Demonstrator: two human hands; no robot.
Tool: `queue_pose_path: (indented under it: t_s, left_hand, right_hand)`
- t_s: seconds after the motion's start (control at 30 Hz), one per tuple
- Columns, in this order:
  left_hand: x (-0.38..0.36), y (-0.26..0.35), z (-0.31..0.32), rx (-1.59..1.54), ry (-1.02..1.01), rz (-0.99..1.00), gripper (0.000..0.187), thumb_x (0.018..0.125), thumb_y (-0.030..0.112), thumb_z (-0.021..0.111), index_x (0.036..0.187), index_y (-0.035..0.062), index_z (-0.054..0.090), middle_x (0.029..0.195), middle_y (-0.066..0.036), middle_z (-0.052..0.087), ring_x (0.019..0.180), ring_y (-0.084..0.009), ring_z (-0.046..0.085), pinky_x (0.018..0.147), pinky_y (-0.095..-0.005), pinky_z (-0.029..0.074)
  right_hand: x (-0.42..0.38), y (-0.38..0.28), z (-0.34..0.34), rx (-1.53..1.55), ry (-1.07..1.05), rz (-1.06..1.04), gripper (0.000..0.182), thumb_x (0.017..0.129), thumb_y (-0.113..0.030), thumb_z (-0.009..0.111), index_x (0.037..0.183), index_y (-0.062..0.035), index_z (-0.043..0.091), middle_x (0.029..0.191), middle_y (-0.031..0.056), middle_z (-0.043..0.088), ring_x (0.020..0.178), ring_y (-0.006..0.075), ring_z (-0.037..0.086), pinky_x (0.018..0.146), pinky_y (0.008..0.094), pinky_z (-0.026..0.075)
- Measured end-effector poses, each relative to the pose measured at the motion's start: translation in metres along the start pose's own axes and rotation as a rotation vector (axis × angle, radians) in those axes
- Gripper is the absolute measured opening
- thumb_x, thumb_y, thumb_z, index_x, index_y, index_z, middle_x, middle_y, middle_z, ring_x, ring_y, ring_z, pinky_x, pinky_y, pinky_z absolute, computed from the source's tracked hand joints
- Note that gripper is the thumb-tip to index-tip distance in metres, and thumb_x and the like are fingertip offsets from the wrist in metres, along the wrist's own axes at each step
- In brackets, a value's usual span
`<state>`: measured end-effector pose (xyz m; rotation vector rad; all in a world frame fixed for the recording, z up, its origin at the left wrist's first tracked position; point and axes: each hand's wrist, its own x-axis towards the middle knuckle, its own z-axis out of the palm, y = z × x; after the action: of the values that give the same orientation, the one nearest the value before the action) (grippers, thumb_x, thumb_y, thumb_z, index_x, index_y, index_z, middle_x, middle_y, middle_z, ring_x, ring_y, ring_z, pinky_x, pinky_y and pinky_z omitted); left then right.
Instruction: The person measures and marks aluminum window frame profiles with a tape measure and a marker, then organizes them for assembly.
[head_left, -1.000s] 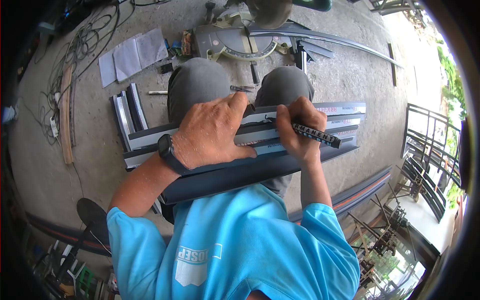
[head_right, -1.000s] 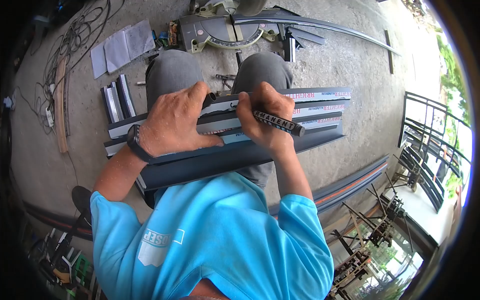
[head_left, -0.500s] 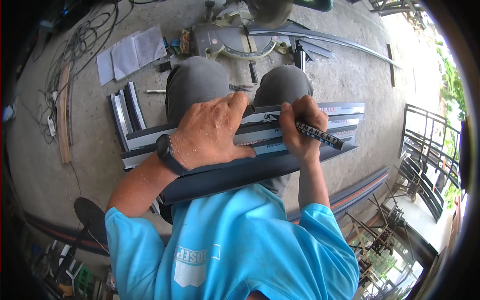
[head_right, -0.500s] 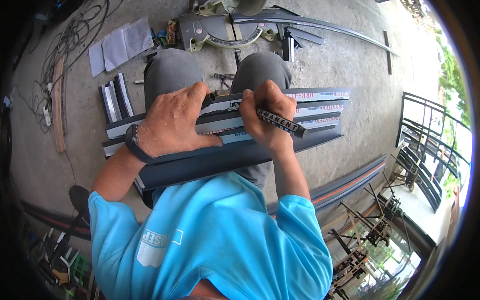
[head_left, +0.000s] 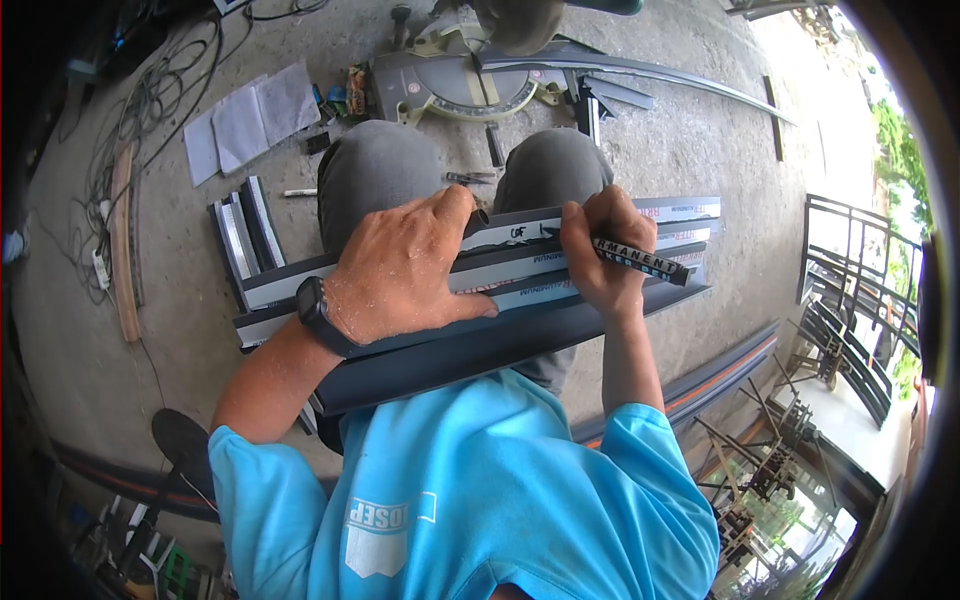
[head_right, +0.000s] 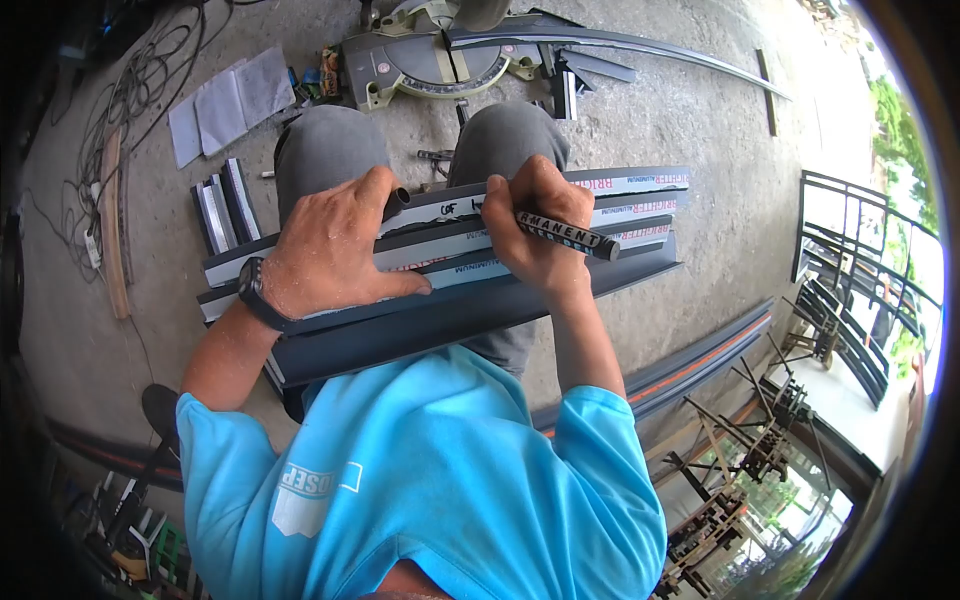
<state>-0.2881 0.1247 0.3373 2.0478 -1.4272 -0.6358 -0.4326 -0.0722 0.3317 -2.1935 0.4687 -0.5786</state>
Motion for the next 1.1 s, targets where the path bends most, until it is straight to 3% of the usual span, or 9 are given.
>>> queue_pose_path:
  t_s: [0.4, 0.6, 0.73, 1.1]
  left_hand:
    - [0.000, -0.002, 0.002, 0.021, -0.004, 0.003, 0.082, 0.063, 0.042, 0.097, 0.114, 0.0027, 0.047, 0.092, -0.019, 0.066, 0.092, -0.0393, 0.071, 0.080, -0.0465, 0.056]
    - [0.002, 0.002, 0.001, -0.001, -0.021, -0.017, 0.083, 0.063, 0.042, 0.097, 0.115, 0.0021, 0.047, 0.092, -0.019, 0.066, 0.090, -0.0377, 0.072, 0.080, -0.0458, 0.056]
    - [0.002, -0.001, 0.002, 0.036, -0.018, -0.021, 0.084, 0.062, 0.042, 0.098, 0.116, 0.0020, 0.048, 0.092, -0.019, 0.066, 0.090, -0.0363, 0.072, 0.080, -0.0451, 0.056]
    - [0.001, 0.002, 0.003, 0.052, 0.019, -0.004, 0.087, 0.061, 0.046, 0.097, 0.117, 0.0011, 0.048, 0.096, -0.020, 0.066, 0.092, -0.0387, 0.071, 0.081, -0.0460, 0.056]
  right_hand:
    - [-0.002, 0.006, -0.009, 0.116, 0.087, 0.030, 0.034, 0.087, -0.005, 0.073, 0.069, -0.0069, 0.045, 0.053, 0.0015, 0.051, 0.048, 0.0056, 0.046, 0.046, 0.0266, 0.040]
    - [0.002, -0.009, -0.007, -0.021, -0.043, -0.034, 0.032, 0.087, -0.005, 0.073, 0.069, -0.0060, 0.046, 0.054, -0.0001, 0.051, 0.049, 0.0042, 0.045, 0.047, 0.0251, 0.039]
    - [-0.003, 0.003, -0.015, 0.078, 0.059, 0.100, 0.033, 0.086, -0.005, 0.074, 0.069, -0.0065, 0.045, 0.055, 0.0031, 0.053, 0.048, 0.0070, 0.047, 0.048, 0.0266, 0.040]
    - [0.000, 0.006, -0.013, -0.029, 0.064, 0.022, 0.033, 0.086, -0.004, 0.073, 0.069, -0.0062, 0.044, 0.056, 0.0024, 0.050, 0.047, 0.0091, 0.045, 0.048, 0.0292, 0.040]
